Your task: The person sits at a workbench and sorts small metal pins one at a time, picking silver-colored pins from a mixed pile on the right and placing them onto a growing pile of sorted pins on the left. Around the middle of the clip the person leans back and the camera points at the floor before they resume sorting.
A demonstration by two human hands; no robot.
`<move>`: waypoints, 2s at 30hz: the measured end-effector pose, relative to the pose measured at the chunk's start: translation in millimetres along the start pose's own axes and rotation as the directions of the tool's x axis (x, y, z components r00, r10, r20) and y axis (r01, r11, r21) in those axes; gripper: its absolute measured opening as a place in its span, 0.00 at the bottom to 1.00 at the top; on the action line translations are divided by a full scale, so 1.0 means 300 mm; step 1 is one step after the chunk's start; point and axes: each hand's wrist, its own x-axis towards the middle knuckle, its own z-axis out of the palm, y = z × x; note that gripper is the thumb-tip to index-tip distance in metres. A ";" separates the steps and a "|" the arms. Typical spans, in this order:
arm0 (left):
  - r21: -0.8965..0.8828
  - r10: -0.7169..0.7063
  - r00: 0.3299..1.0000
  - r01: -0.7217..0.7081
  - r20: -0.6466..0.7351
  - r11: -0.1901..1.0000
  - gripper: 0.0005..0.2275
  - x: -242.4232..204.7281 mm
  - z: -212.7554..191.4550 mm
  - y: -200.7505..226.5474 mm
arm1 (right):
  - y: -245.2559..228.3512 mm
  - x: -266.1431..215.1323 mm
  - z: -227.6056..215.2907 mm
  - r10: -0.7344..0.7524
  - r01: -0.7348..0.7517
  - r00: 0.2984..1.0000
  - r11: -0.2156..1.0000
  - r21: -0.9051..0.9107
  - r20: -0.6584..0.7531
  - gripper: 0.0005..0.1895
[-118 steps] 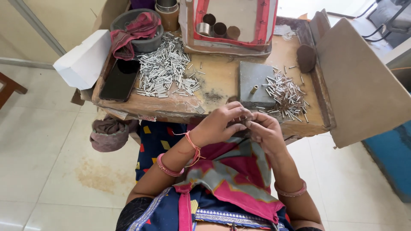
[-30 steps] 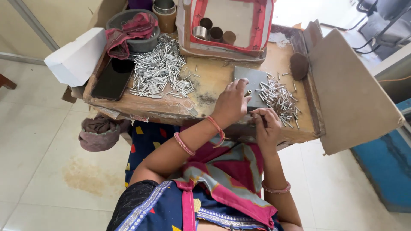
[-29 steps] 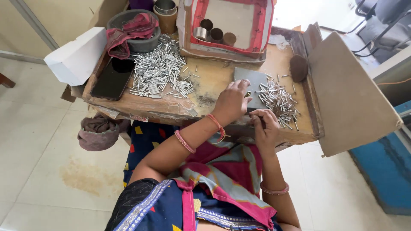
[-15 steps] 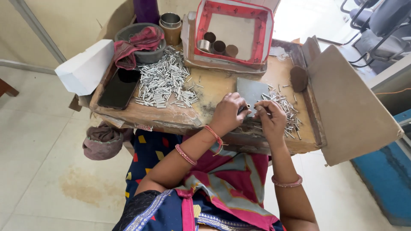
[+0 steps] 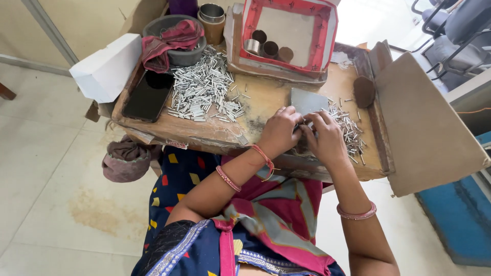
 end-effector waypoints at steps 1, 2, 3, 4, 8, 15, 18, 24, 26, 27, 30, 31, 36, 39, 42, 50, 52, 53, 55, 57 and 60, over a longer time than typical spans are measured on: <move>-0.003 -0.006 1.000 0.006 0.000 1.000 0.08 -0.002 -0.001 0.002 | 0.008 -0.011 0.010 0.001 -0.001 1.000 1.000 -0.001 0.006 0.12; -0.011 -0.011 1.000 0.011 0.007 1.000 0.08 -0.001 -0.003 0.003 | 0.017 -0.019 0.018 -0.004 0.004 1.000 1.000 0.000 -0.008 0.15; -0.019 -0.016 1.000 0.016 0.014 1.000 0.08 -0.001 -0.005 0.005 | 0.025 -0.028 0.026 -0.008 0.008 1.000 1.000 0.000 -0.023 0.19; -0.020 -0.021 1.000 0.021 0.007 1.000 0.08 0.000 -0.011 0.011 | 0.005 -0.038 0.019 -0.015 0.015 1.000 1.000 -0.001 -0.017 0.19; -0.006 -0.032 0.999 0.032 0.029 0.999 0.08 0.002 -0.015 0.015 | 0.000 -0.082 0.029 -0.061 0.055 0.990 0.997 -0.055 -0.129 0.21; 0.008 -0.037 0.999 0.037 0.027 0.999 0.10 0.003 -0.004 0.013 | 0.039 -0.116 0.070 -0.131 0.100 0.975 0.980 -0.174 -0.179 0.19; 0.004 -0.047 0.999 0.047 0.027 0.999 0.09 0.002 -0.014 0.021 | 0.025 -0.107 0.070 -0.155 0.119 0.961 0.979 -0.166 -0.229 0.18; -0.020 -0.053 0.998 0.054 0.034 0.998 0.09 0.007 -0.017 0.023 | 0.004 -0.044 0.061 0.040 0.009 0.961 0.985 0.175 -0.274 0.11; 0.003 -0.037 0.999 0.037 0.022 0.999 0.08 0.004 0.005 0.005 | 0.021 -0.021 0.062 0.062 -0.021 0.969 0.985 0.174 -0.238 0.08; 0.024 -0.028 1.000 0.028 0.011 0.999 0.08 -0.001 0.015 -0.003 | 0.029 -0.013 0.062 0.086 -0.052 0.977 0.984 0.173 -0.193 0.06; 0.012 -0.016 1.000 0.016 0.013 1.000 0.08 0.000 -0.006 0.011 | 0.078 -0.021 0.083 0.125 -0.066 0.961 0.970 0.233 -0.247 0.03; 0.012 -0.012 1.000 0.012 0.006 1.000 0.08 -0.007 -0.037 0.038 | 0.083 -0.039 0.090 0.118 -0.059 0.961 0.972 0.229 -0.250 0.03; -0.256 0.151 0.950 -0.223 -0.272 0.941 0.16 -0.073 -0.125 0.182 | 0.034 -0.125 0.085 0.374 -0.012 0.882 0.626 0.780 -0.287 0.05; -0.401 0.019 0.974 -0.111 -0.226 0.909 0.11 -0.106 -0.135 0.245 | 0.023 -0.172 0.117 0.475 0.033 0.849 0.387 0.922 -0.230 0.04; -0.474 -0.031 0.969 -0.092 -0.245 0.876 0.05 -0.126 -0.110 0.230 | -0.031 -0.194 0.115 0.467 0.060 0.853 0.354 0.933 -0.232 0.04; -0.586 0.004 0.972 -0.146 -0.236 0.797 0.02 -0.131 -0.203 0.238 | -0.134 -0.199 0.029 0.293 0.025 0.927 0.577 0.817 -0.235 0.04; -0.630 -0.002 0.983 -0.115 -0.182 0.768 0.02 -0.138 -0.221 0.236 | -0.135 -0.206 0.016 0.229 0.033 0.948 0.621 0.783 -0.221 0.04; -0.620 0.029 0.984 -0.134 -0.176 0.773 0.02 -0.143 -0.229 0.233 | -0.134 -0.213 0.014 0.229 0.043 0.946 0.610 0.791 -0.229 0.03; -0.613 0.056 0.983 -0.152 -0.172 0.776 0.03 -0.152 -0.236 0.226 | -0.131 -0.231 0.001 0.229 0.051 0.945 0.601 0.798 -0.233 0.02; -0.558 -0.012 0.977 -0.110 -0.212 0.823 0.02 -0.158 -0.245 0.207 | -0.131 -0.241 -0.006 0.295 0.040 0.928 0.528 0.848 -0.228 0.02; -0.580 -0.065 0.982 -0.050 -0.175 0.813 0.02 -0.156 -0.253 0.176 | -0.089 -0.258 -0.014 0.144 -0.105 0.989 0.770 0.629 -0.011 0.04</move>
